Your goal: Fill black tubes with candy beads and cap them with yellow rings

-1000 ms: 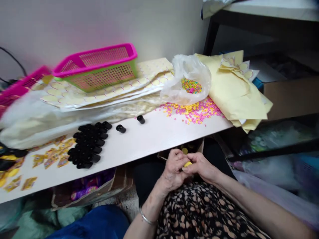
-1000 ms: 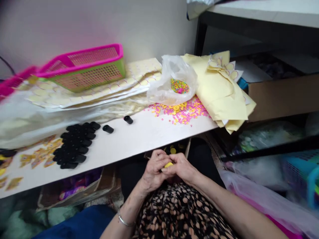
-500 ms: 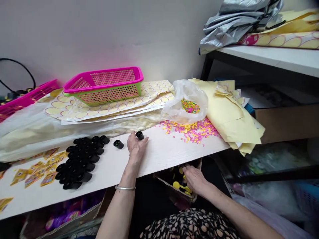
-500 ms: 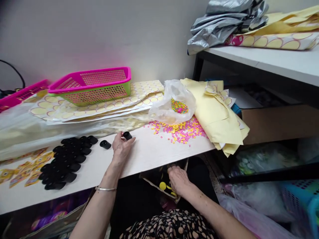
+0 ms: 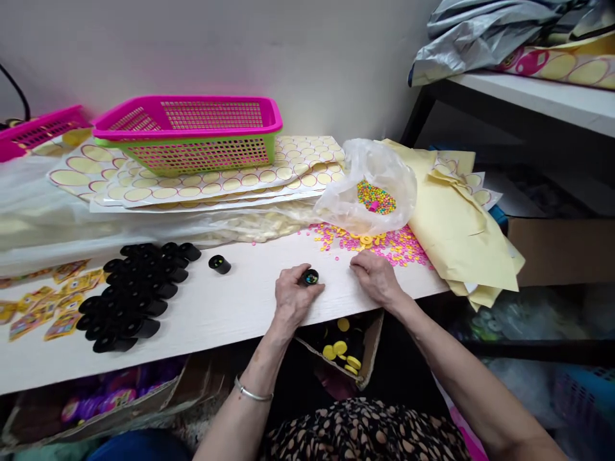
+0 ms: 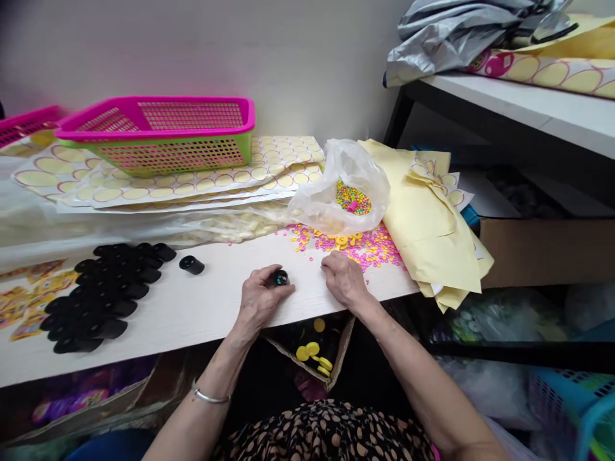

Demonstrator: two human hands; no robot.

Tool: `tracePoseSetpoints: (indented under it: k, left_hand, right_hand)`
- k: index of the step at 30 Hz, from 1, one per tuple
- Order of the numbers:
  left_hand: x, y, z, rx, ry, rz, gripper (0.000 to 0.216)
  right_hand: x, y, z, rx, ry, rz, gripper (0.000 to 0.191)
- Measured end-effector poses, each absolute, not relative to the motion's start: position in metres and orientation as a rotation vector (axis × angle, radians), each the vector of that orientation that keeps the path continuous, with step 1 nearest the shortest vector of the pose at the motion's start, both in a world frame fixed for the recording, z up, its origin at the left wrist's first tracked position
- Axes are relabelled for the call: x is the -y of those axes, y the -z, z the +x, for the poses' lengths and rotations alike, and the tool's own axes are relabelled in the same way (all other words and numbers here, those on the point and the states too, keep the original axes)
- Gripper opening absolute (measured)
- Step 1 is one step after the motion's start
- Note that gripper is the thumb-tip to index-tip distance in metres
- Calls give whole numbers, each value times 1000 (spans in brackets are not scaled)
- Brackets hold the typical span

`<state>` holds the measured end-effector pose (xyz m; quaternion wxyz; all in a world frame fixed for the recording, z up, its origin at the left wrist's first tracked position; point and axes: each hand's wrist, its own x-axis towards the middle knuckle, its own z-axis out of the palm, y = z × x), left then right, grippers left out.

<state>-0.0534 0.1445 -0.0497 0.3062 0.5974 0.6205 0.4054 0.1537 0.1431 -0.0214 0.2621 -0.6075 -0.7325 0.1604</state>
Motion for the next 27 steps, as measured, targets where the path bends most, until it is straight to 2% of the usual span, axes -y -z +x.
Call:
tracePoseSetpoints:
  k: [3,12,15,20,27]
  left_hand:
    - [-142,55,-50,-1650,-1107,1577,51]
    - [-144,55,-53,-1606,-1082,1780,37]
    - [-143,55,-52,-1626,-1061,1808,38]
    - [-141,53,-51,-1602,-995,1876,29]
    - [-137,47,-50,-1580,-992,1923,18]
  right_hand:
    - [-164,28,150,2062,-330,-1682,21]
    - [-184,23,126,2431,-67,-1688,20]
    - [-173,21,124,2394,-116,-1607,17]
    - [-141,21,117,2203,-333,-1212,13]
    - [-143,25,100,2100,-304,-1115,15]
